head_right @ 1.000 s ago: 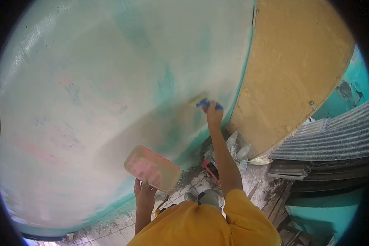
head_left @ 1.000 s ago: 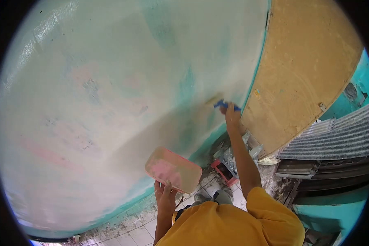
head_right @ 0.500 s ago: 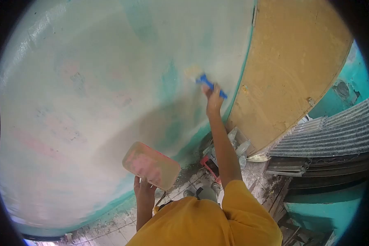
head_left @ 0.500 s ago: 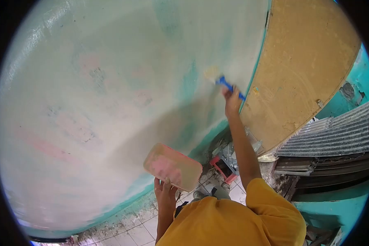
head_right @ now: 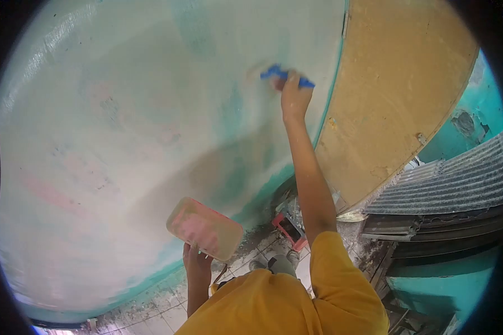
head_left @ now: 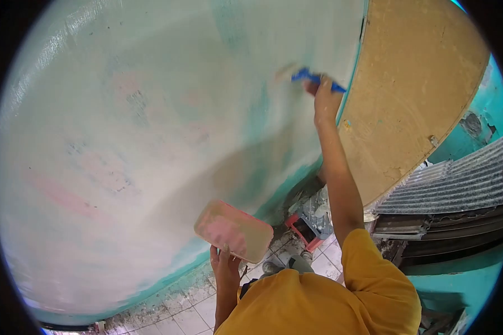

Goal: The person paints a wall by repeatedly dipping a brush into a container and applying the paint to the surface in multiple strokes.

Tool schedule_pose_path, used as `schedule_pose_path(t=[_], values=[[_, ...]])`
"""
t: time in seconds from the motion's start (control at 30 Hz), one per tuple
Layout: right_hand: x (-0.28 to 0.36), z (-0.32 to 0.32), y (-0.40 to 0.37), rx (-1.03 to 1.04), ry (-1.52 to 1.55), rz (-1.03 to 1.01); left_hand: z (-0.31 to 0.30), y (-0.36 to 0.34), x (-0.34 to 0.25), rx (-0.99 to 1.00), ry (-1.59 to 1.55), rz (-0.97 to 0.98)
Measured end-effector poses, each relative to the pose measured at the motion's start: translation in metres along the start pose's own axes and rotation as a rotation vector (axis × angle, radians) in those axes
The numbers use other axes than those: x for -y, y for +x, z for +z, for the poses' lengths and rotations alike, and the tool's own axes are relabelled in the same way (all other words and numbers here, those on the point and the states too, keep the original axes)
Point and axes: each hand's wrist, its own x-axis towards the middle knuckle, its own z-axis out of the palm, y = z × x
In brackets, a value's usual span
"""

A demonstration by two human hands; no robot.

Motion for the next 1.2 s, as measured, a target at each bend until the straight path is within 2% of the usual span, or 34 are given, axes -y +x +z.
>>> schedule_pose_path(t=[0.03, 0.1, 0.2, 0.3, 0.43, 0.5, 0.53, 0.6, 0.63, 0.7, 0.77, 0.93, 1.0, 1.03, 1.1, 1.2], values=[[0.020, 0.008, 0.009, 0.002, -0.003, -0.001, 0.002, 0.000, 0.000, 0.000, -0.003, -0.002], [0.044, 0.016, 0.019, 0.068, 0.249, -0.064, 0.006, -0.001, 0.001, 0.002, -0.011, -0.002], [0.025, 0.011, 0.019, 0.088, 0.334, -0.005, 0.016, -0.006, -0.005, 0.010, -0.115, -0.020], [-0.046, -0.013, -0.008, -0.063, 0.410, 0.128, 0.013, -0.007, -0.003, 0.005, -0.119, 0.001], [-0.151, -0.079, -0.062, -0.229, 0.232, 0.384, 0.009, -0.007, -0.001, 0.017, -0.111, 0.023], [-0.163, -0.102, -0.087, -0.173, 0.149, 0.370, 0.010, -0.008, -0.003, 0.022, -0.123, 0.031], [-0.162, -0.106, -0.088, -0.171, 0.153, 0.369, 0.010, -0.007, -0.002, 0.023, -0.122, 0.036], [-0.157, -0.110, -0.086, -0.090, -0.086, 0.424, 0.011, -0.007, 0.000, -0.007, -0.123, 0.020], [-0.153, -0.107, -0.081, -0.093, -0.087, 0.423, 0.010, -0.007, 0.001, -0.004, -0.122, 0.018], [-0.139, -0.092, -0.053, -0.043, -0.193, 0.257, 0.011, -0.007, 0.004, 0.001, -0.111, 0.001], [-0.103, -0.064, -0.022, 0.011, -0.202, 0.172, 0.012, -0.008, 0.005, -0.012, -0.111, -0.010], [0.029, 0.006, 0.034, 0.032, 0.022, 0.049, 0.017, -0.008, 0.011, -0.046, -0.134, -0.041], [0.056, 0.017, 0.048, 0.099, 0.241, -0.011, 0.020, -0.008, 0.014, -0.059, -0.169, -0.050], [0.055, 0.016, 0.051, 0.102, 0.241, -0.013, 0.021, -0.007, 0.015, -0.057, -0.173, -0.048], [0.046, 0.013, 0.055, 0.096, 0.430, 0.006, 0.023, -0.006, 0.019, -0.068, -0.168, -0.058], [-0.023, -0.015, 0.044, 0.036, 0.449, 0.117, 0.031, -0.005, 0.021, -0.057, -0.176, -0.042]])
